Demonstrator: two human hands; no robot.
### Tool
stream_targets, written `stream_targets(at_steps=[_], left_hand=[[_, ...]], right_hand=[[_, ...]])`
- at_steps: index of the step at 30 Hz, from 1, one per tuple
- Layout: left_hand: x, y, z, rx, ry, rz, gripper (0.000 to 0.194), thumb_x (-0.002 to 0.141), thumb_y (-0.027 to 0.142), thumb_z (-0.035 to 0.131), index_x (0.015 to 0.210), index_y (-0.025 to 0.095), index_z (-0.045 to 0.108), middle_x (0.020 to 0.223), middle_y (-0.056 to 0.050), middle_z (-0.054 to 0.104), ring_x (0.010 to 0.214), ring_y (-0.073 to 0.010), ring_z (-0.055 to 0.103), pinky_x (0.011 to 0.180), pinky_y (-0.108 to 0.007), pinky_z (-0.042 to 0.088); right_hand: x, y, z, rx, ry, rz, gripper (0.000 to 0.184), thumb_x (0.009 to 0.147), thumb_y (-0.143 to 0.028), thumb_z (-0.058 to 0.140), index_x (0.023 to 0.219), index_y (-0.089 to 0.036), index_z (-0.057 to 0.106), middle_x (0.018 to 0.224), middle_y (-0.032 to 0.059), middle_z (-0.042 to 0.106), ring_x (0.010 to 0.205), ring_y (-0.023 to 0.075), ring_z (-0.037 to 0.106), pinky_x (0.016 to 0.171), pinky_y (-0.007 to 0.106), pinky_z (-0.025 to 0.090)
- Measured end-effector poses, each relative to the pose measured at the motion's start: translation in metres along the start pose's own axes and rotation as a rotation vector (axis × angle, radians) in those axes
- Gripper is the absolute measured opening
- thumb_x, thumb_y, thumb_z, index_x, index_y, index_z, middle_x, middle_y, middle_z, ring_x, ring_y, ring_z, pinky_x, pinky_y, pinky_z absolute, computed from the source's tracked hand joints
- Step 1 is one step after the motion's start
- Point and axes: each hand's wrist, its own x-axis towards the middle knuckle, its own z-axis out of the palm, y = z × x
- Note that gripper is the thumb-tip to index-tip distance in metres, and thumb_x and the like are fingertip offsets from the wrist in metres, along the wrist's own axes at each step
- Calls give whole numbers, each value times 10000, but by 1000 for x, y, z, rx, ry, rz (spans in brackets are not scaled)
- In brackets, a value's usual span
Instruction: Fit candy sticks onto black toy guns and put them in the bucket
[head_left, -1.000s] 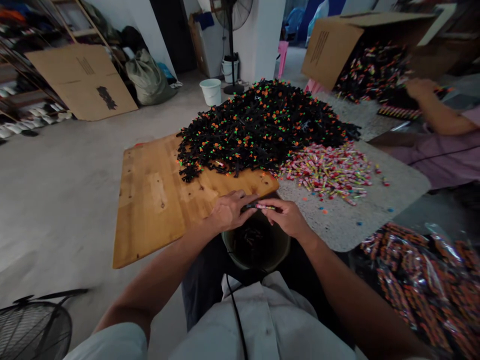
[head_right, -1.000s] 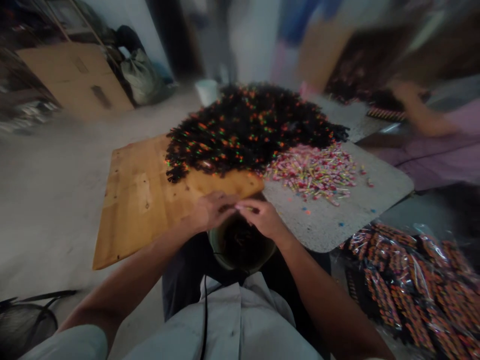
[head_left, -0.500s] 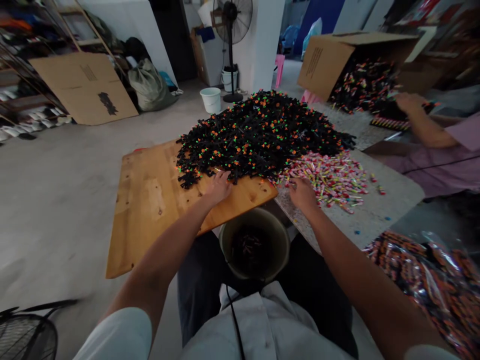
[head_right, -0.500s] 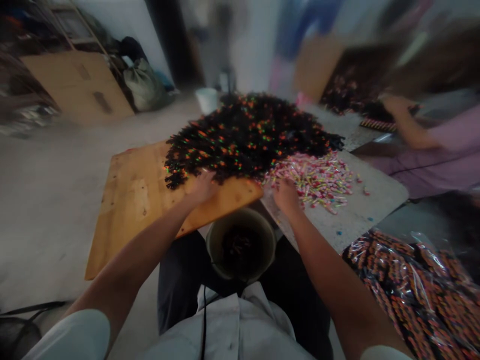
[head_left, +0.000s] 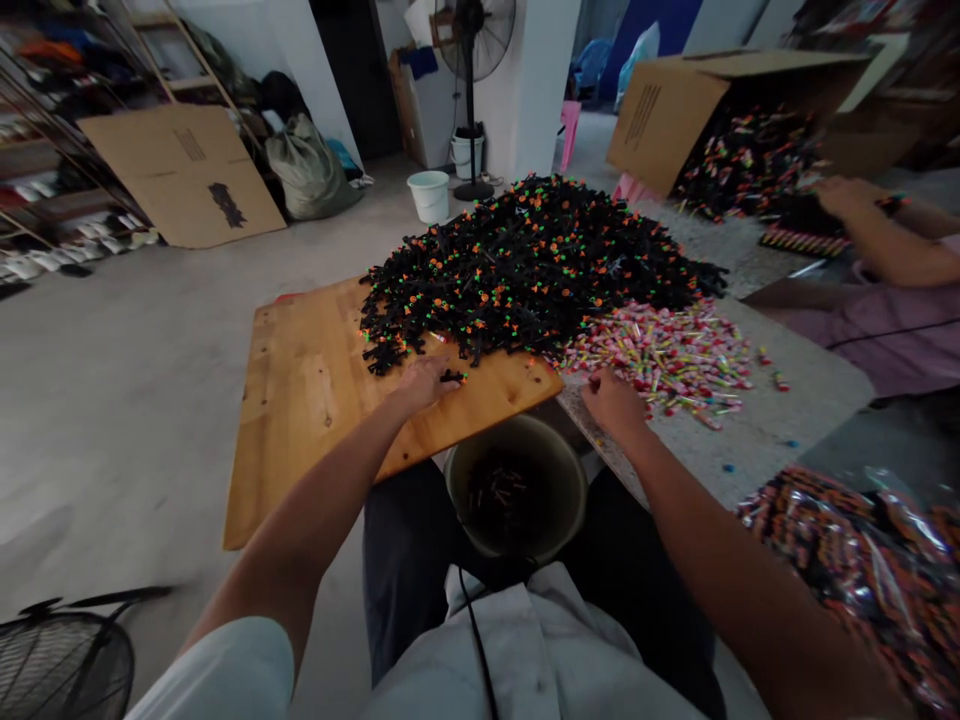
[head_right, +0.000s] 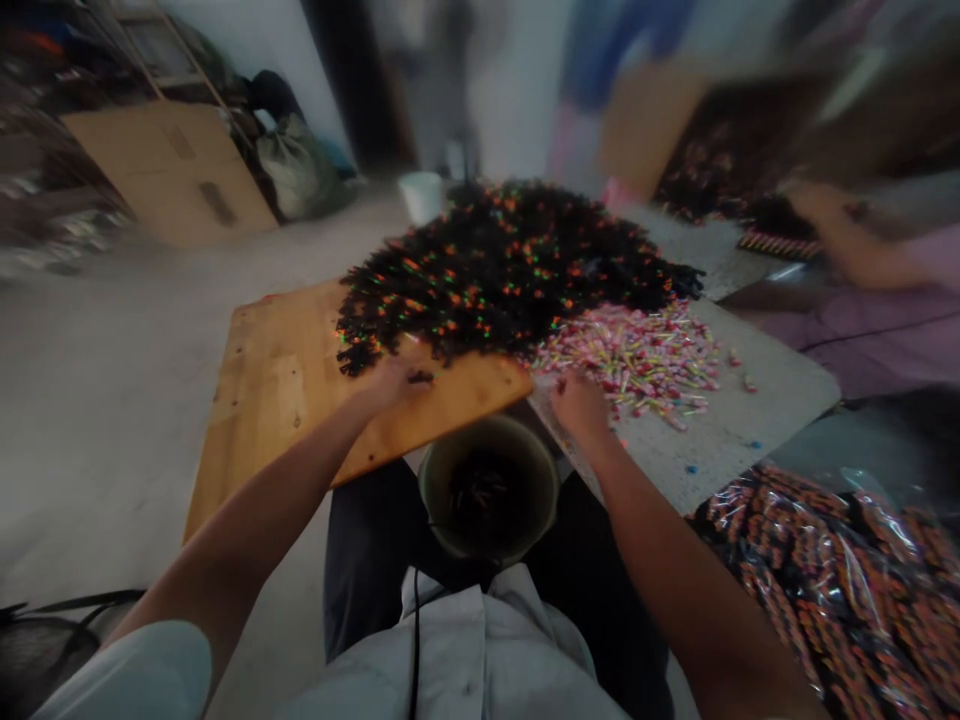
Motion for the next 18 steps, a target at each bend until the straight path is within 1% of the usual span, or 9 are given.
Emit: stream_targets(at_steps=[3,5,7,9,11,13,15,17,18], left_hand=[[-6,4,-5,33,-66,-80,193,747,338,828,846,207,728,826,-53,700,829,-228,613,788,-333,467],[-9,6,-7,16,-80,-99,184,723,322,837,785,200,714,790,-42,689,755,-200,588,731,-317,443],[-13,8,-9,-7,-89,-114,201,687,297,850,723,195,681,738,-28,665,708,-181,562,694,-305,427],[-16,10,-12,-43,-86,-134,216,658,263,854,715,193,658,717,-17,654,688,-169,549,667,-292,419],[-20,11,-15,-94,-71,-158,236,646,247,855,768,191,660,726,-14,662,684,-165,556,643,-279,420],[-25,14,-16,-140,-65,-183,277,655,271,862,845,192,677,735,-17,674,671,-166,574,608,-270,422],[-31,20,-14,-240,-80,-205,303,688,334,867,890,192,690,741,-28,687,653,-167,596,572,-265,429],[-37,30,-8,-471,-61,-233,337,710,407,872,878,189,678,741,-33,688,645,-160,612,552,-258,446],[-40,38,-3,-622,-30,-250,369,713,442,877,871,188,660,737,-28,681,642,-154,620,547,-253,458]], right_hand=[[-21,-14,6,271,35,6,227,964,-349,570,1053,-172,680,972,137,775,910,288,719,845,395,525],[-38,-25,11,486,6,-12,270,961,-438,571,1021,-193,668,924,102,773,854,259,720,807,379,538],[-55,-38,15,670,-59,-36,313,945,-494,593,1019,-198,666,892,74,768,793,226,712,757,356,546],[-70,-49,18,822,-154,-47,330,920,-495,630,1049,-195,672,887,58,767,700,188,682,666,318,540],[-81,-59,19,948,-263,-28,354,897,-468,658,1114,-189,680,907,52,772,602,151,630,552,276,503],[-90,-67,18,1041,-351,0,397,878,-439,677,1184,-187,684,937,53,780,565,132,606,483,248,473],[-97,-74,16,1094,-402,20,404,871,-424,690,1198,-187,697,956,57,786,583,129,623,471,234,479],[-104,-81,12,1130,-430,21,368,877,-425,694,1159,-190,715,956,58,789,609,129,638,486,228,497],[-107,-86,10,1150,-437,20,349,882,-432,693,1135,-191,719,951,57,788,613,128,638,489,226,500]])
